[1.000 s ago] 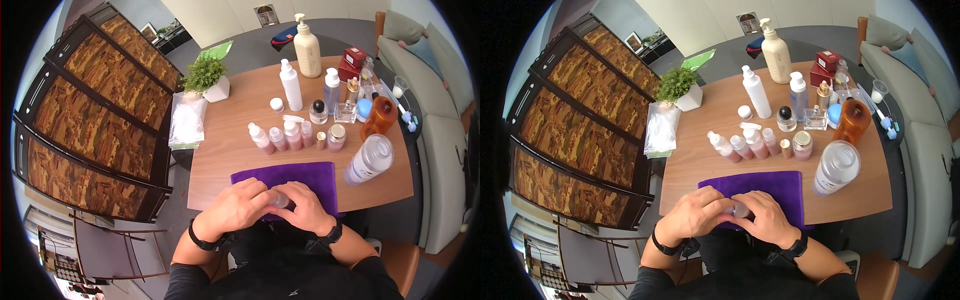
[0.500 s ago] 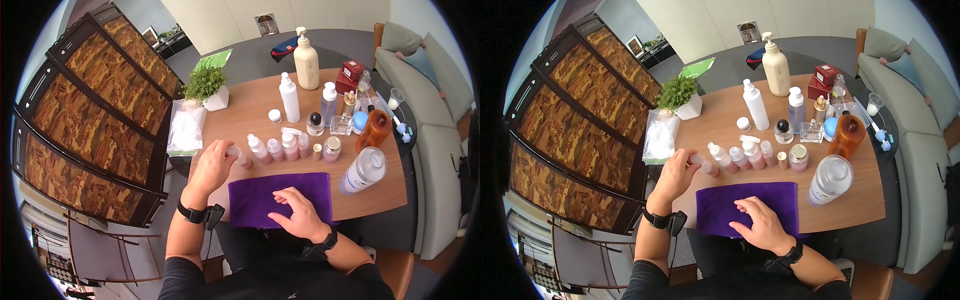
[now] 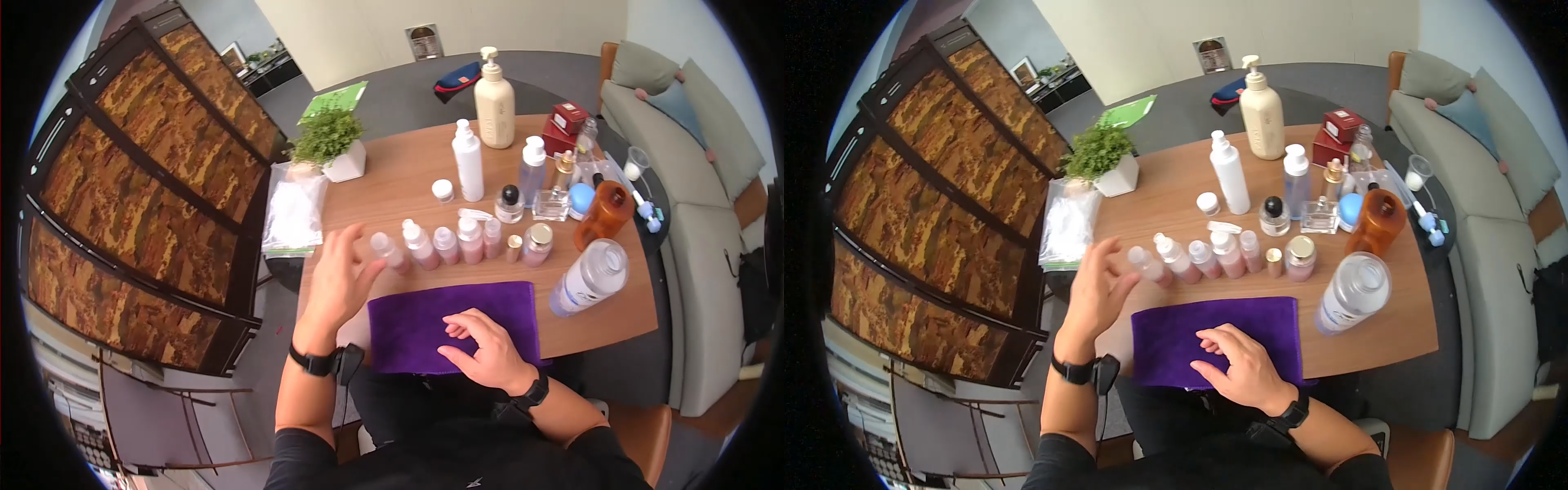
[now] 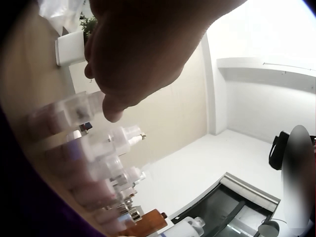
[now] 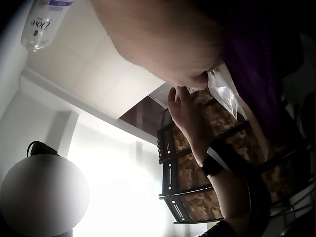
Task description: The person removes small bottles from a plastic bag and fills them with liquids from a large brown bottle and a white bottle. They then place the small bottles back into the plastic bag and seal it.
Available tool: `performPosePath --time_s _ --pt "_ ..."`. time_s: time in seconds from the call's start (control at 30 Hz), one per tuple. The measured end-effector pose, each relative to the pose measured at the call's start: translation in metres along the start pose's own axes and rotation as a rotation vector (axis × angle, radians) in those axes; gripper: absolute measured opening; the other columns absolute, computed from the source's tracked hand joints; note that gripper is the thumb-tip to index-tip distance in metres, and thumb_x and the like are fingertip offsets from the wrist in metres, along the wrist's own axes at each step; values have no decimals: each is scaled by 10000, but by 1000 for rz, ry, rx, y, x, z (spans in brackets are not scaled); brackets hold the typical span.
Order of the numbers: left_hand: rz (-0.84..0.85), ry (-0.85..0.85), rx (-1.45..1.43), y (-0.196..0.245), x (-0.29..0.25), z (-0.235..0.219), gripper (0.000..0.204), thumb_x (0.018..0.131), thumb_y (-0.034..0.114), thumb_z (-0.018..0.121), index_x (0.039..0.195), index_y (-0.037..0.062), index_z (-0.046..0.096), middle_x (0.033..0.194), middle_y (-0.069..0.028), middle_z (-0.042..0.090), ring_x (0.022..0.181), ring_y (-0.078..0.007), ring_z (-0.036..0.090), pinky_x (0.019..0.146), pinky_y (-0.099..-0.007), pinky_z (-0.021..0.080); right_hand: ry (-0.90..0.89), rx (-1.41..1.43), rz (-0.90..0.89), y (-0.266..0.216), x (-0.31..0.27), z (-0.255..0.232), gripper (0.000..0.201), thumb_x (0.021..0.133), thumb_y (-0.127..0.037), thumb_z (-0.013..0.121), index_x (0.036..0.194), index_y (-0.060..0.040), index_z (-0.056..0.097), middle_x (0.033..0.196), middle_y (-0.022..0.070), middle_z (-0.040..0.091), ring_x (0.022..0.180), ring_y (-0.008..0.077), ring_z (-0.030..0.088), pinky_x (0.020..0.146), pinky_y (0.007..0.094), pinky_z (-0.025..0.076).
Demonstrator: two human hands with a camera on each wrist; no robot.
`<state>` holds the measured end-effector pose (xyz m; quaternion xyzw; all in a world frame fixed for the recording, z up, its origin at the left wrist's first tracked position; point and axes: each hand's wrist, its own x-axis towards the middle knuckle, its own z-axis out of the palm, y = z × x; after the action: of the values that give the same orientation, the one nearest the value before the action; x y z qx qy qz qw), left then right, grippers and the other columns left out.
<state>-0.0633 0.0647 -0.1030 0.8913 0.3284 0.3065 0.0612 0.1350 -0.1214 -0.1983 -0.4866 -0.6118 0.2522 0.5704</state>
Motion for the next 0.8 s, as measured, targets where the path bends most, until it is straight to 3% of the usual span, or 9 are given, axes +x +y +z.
performPosePath --time_s 0.1,0.2,0.23,0.3,0.33,0.5,0.6,0.67,0.8 --pt "-221 56 -129 5 -44 8 548 882 87 876 1355 6 611 974 -119 664 737 -216 624 662 -349 524 116 69 -62 -18 -7 -11 376 877 33 842 1226 8 704 1025 130 703 813 224 698 742 304 585" --pt "-327 -127 -288 29 -93 28 545 862 130 908 1324 19 642 893 -115 632 687 -248 590 619 -376 503 458 -312 -362 -45 -22 -47 350 822 -49 886 1122 -7 711 995 123 687 810 283 664 746 381 548" --pt "-300 -176 -262 35 -102 34 523 859 131 908 1302 21 653 893 -118 630 701 -265 606 626 -385 510 598 -482 -351 -41 -38 -58 406 790 -131 912 1106 -20 683 1056 148 642 889 320 636 807 422 514" --pt "-187 -169 -189 36 -115 43 461 852 126 902 1242 24 679 889 -128 627 752 -318 646 657 -418 531 837 -486 -369 -18 -49 -78 754 792 -160 921 1399 -6 501 1344 200 500 1185 316 556 1015 448 459" --pt "-181 -164 -200 35 -116 45 461 852 126 902 1242 24 679 889 -128 627 752 -318 646 657 -418 531 837 -498 -375 -18 -47 -89 754 792 -160 921 1399 -6 501 1344 200 500 1185 316 556 1015 448 459" --pt "-101 -89 -175 35 -115 51 283 851 39 866 1093 2 723 904 -152 652 769 -322 663 683 -419 541 680 -607 97 -9 -32 -104 899 849 -185 914 1544 43 390 1483 245 499 1362 405 544 1183 494 411" --pt "-117 -62 -217 38 -115 47 249 846 31 863 1053 -2 729 904 -160 658 790 -332 682 703 -429 553 618 -410 236 4 -28 -109 835 889 -168 877 1545 48 408 1445 250 580 1320 390 614 1127 472 469" --pt "-112 -58 -218 36 -117 49 250 846 30 862 1055 -3 728 899 -158 657 786 -331 680 700 -426 552 598 -391 236 4 -28 -114 779 906 -133 851 1543 38 436 1376 234 646 1263 364 663 1092 450 504" --pt "-119 -46 -224 37 -117 48 243 844 29 863 1045 -1 729 888 -154 656 778 -332 678 692 -422 549 863 -408 149 9 -31 -149 725 907 -105 843 1516 18 471 1399 184 643 1270 287 660 1102 424 507"
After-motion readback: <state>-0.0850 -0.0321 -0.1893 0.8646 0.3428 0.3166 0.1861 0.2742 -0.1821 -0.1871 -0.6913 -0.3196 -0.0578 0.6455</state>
